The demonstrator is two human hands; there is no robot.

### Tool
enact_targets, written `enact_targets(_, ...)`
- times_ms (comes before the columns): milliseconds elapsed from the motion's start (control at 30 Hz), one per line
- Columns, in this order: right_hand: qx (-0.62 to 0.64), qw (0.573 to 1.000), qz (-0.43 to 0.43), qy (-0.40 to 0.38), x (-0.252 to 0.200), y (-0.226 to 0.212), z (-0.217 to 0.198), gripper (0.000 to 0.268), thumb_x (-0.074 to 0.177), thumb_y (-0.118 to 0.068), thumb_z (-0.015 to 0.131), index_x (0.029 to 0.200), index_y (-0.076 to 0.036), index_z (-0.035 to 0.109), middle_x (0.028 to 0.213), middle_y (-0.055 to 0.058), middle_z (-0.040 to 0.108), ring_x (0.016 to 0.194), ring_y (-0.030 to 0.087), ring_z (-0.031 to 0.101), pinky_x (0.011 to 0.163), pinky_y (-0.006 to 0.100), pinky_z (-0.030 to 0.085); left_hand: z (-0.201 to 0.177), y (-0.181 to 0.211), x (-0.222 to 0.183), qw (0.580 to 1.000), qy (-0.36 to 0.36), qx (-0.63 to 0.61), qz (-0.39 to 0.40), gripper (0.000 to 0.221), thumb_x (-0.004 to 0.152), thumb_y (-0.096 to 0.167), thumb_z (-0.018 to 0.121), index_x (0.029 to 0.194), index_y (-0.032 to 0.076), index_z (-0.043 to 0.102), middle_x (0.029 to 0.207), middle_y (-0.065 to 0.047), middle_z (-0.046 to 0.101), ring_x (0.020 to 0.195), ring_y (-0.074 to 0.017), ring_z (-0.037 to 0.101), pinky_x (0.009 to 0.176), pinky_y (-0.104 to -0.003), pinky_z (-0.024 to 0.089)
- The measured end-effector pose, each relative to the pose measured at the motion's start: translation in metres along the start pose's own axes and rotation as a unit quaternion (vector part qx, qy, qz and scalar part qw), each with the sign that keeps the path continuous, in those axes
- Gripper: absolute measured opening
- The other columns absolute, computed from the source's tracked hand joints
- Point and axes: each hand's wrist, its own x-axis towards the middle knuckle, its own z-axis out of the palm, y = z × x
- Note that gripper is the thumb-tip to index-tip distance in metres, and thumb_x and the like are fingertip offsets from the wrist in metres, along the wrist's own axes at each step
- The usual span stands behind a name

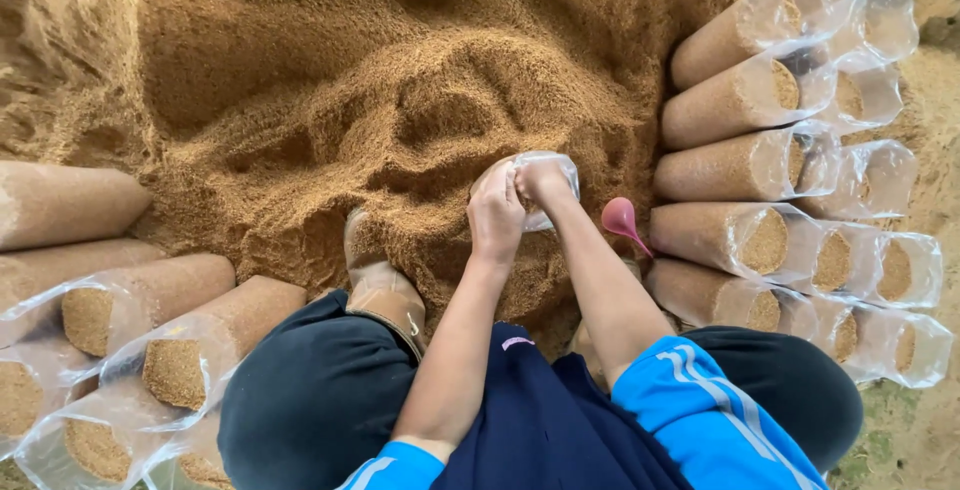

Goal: Filling small plastic bags with substrate material using a hand scoop

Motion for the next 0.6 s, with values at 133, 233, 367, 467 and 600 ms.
enact_targets(133,-0.156,0.947,-0.195,0.202,0.026,0.006,0.015,0.017,0.085,-0.012,0.058,0.069,-0.009,0.050,0.062,-0.002,0.044,0.050,0.005,0.043,0.036,0.018,0.036,-0.015,0.010,0.000,1.000,-0.011,-0.015,-0.007,0.031,0.107,0.029,0.053,0.118,0.007,0.072,0.110,-0.018,0.075,0.104,-0.0352,0.072,0.088,-0.047,0.060)
enact_targets(233,-0.156,0.949,-0.173,0.210,0.010,-0.002,0.012,0.017,0.083,-0.013,0.063,0.071,-0.007,0.052,0.071,0.006,0.053,0.057,0.007,0.053,0.039,0.016,0.041,-0.018,0.014,0.001,1.000,-0.014,-0.018,-0.008,0.030,0.106,0.027,0.053,0.116,0.005,0.072,0.107,-0.021,0.074,0.103,-0.0391,0.071,0.088,-0.050,0.059)
enact_targets(367,-0.268,0.927,-0.261,0.035,0.136,0.048,0.030,0.038,0.103,-0.011,0.019,0.114,-0.002,0.054,0.092,0.001,0.053,0.078,0.003,0.051,0.066,0.005,0.038,-0.009,-0.001,-0.005,0.998,-0.017,-0.048,-0.026,0.030,0.105,0.026,0.052,0.117,0.007,0.072,0.111,-0.016,0.075,0.107,-0.0359,0.071,0.094,-0.045,0.058)
enact_targets(467,-0.272,0.926,-0.254,0.063,0.072,0.016,0.029,0.026,0.087,0.000,0.050,0.105,0.005,0.068,0.101,0.024,0.070,0.097,0.020,0.072,0.085,0.023,0.060,-0.012,0.002,-0.006,0.999,-0.003,-0.044,-0.018,0.031,0.106,0.028,0.051,0.117,0.007,0.072,0.106,-0.017,0.074,0.105,-0.0368,0.071,0.091,-0.046,0.058)
enact_targets(600,-0.265,0.941,-0.206,-0.034,0.011,0.007,0.019,0.033,0.099,-0.017,0.044,0.097,0.004,0.070,0.081,0.017,0.067,0.071,0.013,0.063,0.068,0.028,0.054,-0.003,-0.021,-0.003,1.000,0.013,-0.027,0.000,0.030,0.106,0.027,0.054,0.118,0.007,0.073,0.105,-0.017,0.075,0.104,-0.0344,0.072,0.090,-0.043,0.058)
